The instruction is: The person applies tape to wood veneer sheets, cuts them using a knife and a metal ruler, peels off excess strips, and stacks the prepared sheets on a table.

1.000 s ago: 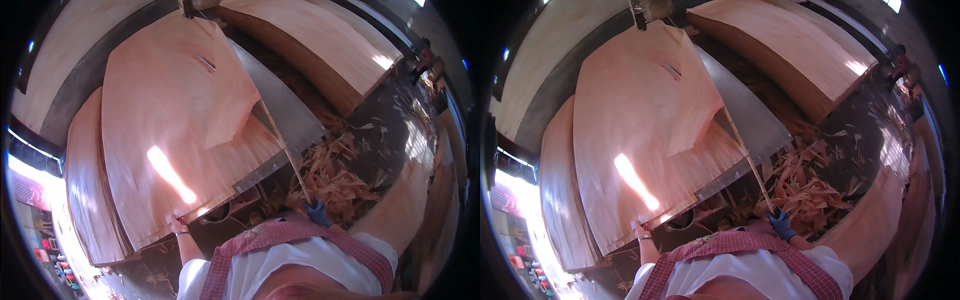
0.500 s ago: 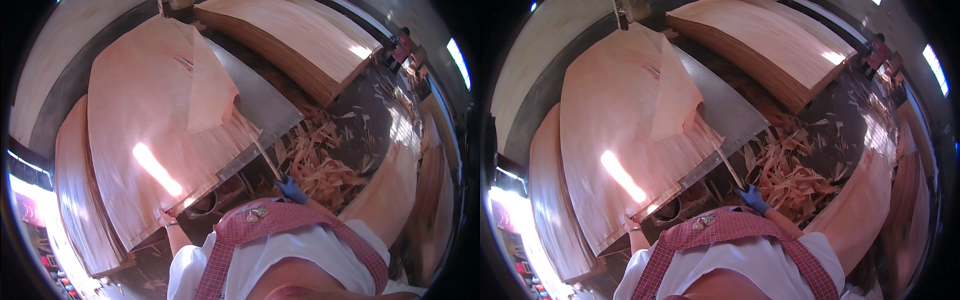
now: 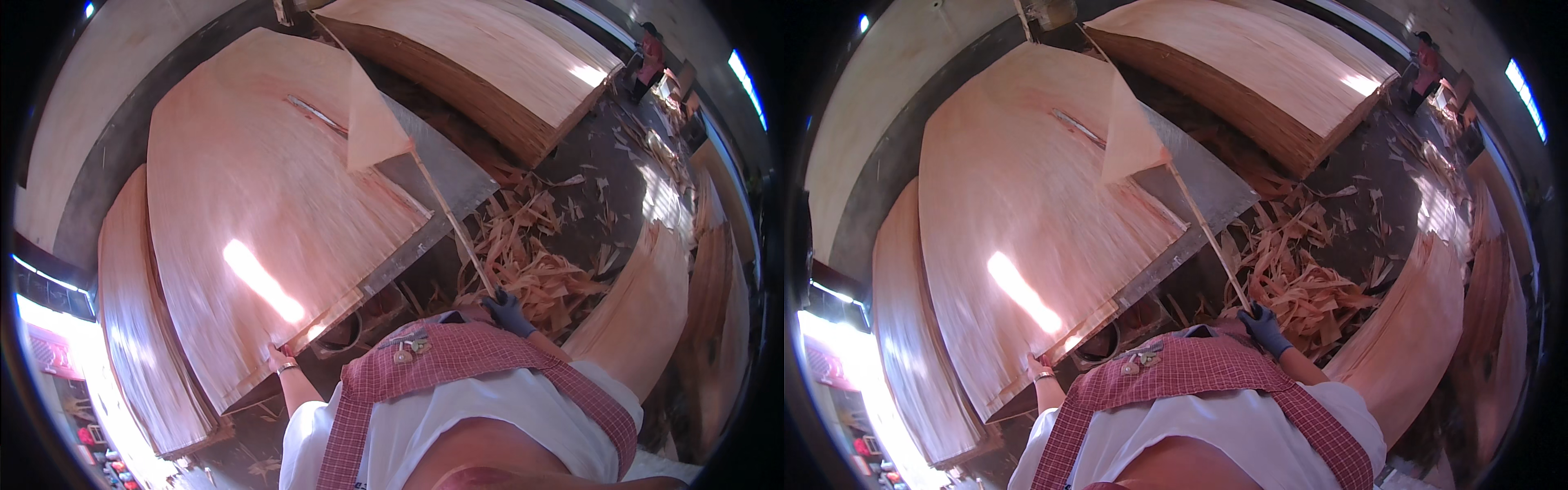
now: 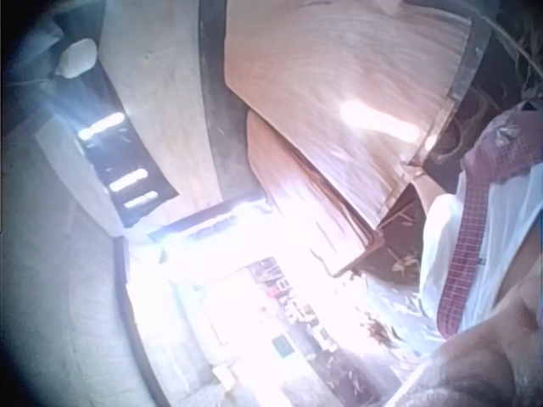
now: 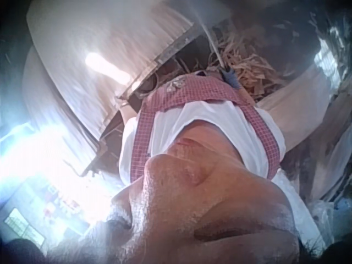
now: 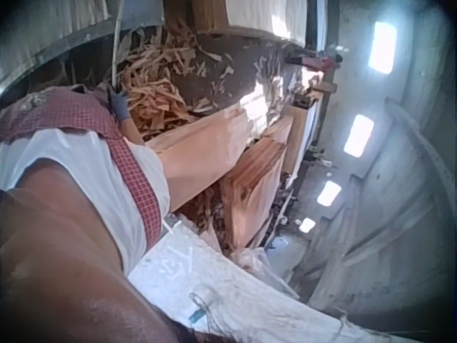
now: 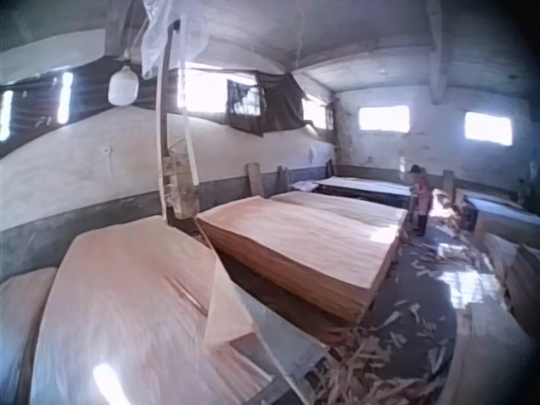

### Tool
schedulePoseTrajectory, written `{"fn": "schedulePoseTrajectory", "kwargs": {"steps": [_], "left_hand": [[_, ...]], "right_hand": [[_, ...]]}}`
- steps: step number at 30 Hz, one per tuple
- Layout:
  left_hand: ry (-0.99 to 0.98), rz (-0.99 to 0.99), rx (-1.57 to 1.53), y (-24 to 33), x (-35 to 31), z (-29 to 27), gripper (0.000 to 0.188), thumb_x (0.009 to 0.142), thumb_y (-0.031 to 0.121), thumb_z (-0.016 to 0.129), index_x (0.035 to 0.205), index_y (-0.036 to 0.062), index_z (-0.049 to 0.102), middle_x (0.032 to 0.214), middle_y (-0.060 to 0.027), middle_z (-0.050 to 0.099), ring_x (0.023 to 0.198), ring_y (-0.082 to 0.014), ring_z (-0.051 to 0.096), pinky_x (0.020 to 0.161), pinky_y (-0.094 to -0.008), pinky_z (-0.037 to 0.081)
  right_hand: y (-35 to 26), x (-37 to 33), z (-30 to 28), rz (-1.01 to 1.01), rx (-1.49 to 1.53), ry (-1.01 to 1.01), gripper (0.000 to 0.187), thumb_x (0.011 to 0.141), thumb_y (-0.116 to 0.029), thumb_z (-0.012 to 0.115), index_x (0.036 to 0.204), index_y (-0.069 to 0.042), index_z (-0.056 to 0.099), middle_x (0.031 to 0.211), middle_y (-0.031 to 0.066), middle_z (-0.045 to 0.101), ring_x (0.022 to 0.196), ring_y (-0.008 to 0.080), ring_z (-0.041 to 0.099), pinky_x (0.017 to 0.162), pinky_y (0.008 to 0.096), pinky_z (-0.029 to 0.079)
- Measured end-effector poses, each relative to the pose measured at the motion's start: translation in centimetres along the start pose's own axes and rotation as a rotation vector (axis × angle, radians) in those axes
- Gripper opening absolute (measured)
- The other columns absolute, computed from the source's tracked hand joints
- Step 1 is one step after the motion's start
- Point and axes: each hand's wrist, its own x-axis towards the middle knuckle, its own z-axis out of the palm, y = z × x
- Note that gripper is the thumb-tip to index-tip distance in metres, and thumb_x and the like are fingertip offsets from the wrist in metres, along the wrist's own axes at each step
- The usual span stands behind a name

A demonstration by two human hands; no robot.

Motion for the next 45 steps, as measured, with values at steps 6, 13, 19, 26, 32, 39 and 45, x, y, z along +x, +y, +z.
{"fn": "schedulePoseTrajectory", "kwargs": {"steps": [6, 13, 19, 26, 32, 39, 45], "left_hand": [[0.048, 0.032, -0.002, 2.3, 1.3, -2.8, 0.037, 0.079, 0.026, 0.077, 0.095, -0.0006, 0.057, 0.084, -0.0110, 0.061, 0.061, -0.0189, 0.057, 0.045, -0.0262, 0.053], [0.072, 0.065, -0.049, 2.0, 0.5, -2.8, 0.045, 0.079, 0.033, 0.077, 0.101, -0.0020, 0.058, 0.095, -0.0134, 0.064, 0.069, -0.0193, 0.062, 0.049, -0.0263, 0.054], [-0.007, 0.032, -0.048, 0.2, -0.5, -1.0, 0.045, 0.080, 0.032, 0.075, 0.102, -0.0032, 0.059, 0.096, -0.0146, 0.066, 0.072, -0.0210, 0.065, 0.049, -0.0248, 0.054], [-0.020, 0.034, -0.051, 1.6, 1.2, -3.0, 0.044, 0.081, 0.031, 0.074, 0.103, -0.0039, 0.060, 0.095, -0.0144, 0.067, 0.074, -0.0217, 0.066, 0.049, -0.0250, 0.055], [-0.139, -0.052, -0.074, 0.2, -1.8, -1.4, 0.044, 0.087, 0.037, 0.065, 0.106, -0.0020, 0.060, 0.099, -0.0133, 0.067, 0.082, -0.0214, 0.067, 0.054, -0.0250, 0.056], [0.020, 0.114, 0.083, -0.1, -4.5, -4.8, 0.033, 0.090, 0.035, 0.060, 0.103, 0.0047, 0.061, 0.090, -0.0035, 0.065, 0.072, -0.0124, 0.064, 0.050, -0.0207, 0.048], [-0.177, 0.611, 0.357, -4.9, -14.6, 4.7, 0.022, 0.094, 0.022, 0.058, 0.102, 0.0011, 0.059, 0.083, -0.0024, 0.060, 0.067, -0.0078, 0.055, 0.052, -0.0199, 0.044]], "right_hand": [[0.8, -4.0, 0.3, 0.055, -0.206, 0.086, 0.039, 0.082, -0.038, 0.073, 0.080, -0.001, 0.059, 0.070, 0.0175, 0.060, 0.063, 0.0315, 0.060, 0.058, 0.0398, 0.046], [3.8, -6.8, -0.6, 0.080, -0.358, 0.080, 0.036, 0.082, -0.042, 0.071, 0.086, -0.007, 0.062, 0.074, 0.0182, 0.062, 0.070, 0.0376, 0.064, 0.060, 0.0444, 0.048], [0.8, -3.6, -2.4, -0.118, -0.549, 0.065, 0.033, 0.087, -0.041, 0.066, 0.090, -0.008, 0.063, 0.077, 0.0153, 0.065, 0.075, 0.0378, 0.065, 0.067, 0.0453, 0.051], [-13.8, 5.1, 5.8, -0.139, -0.228, -0.276, 0.048, 0.087, -0.050, 0.061, 0.107, -0.006, 0.066, 0.089, 0.0188, 0.069, 0.087, 0.0372, 0.067, 0.077, 0.0443, 0.051], [-18.6, 12.2, 16.4, -0.306, -0.222, -0.369, 0.057, 0.088, -0.057, 0.057, 0.117, -0.009, 0.064, 0.101, 0.0214, 0.068, 0.098, 0.0350, 0.065, 0.087, 0.0459, 0.050], [-20.2, 23.4, 10.7, -0.198, -0.511, -0.276, 0.050, 0.091, -0.051, 0.055, 0.118, -0.008, 0.057, 0.112, 0.0251, 0.060, 0.100, 0.0404, 0.061, 0.082, 0.0492, 0.050], [-10.1, 34.5, 4.2, -0.312, -0.638, 0.081, 0.033, 0.089, -0.034, 0.061, 0.108, -0.007, 0.055, 0.101, 0.0200, 0.058, 0.092, 0.0390, 0.061, 0.077, 0.0493, 0.050]]}}
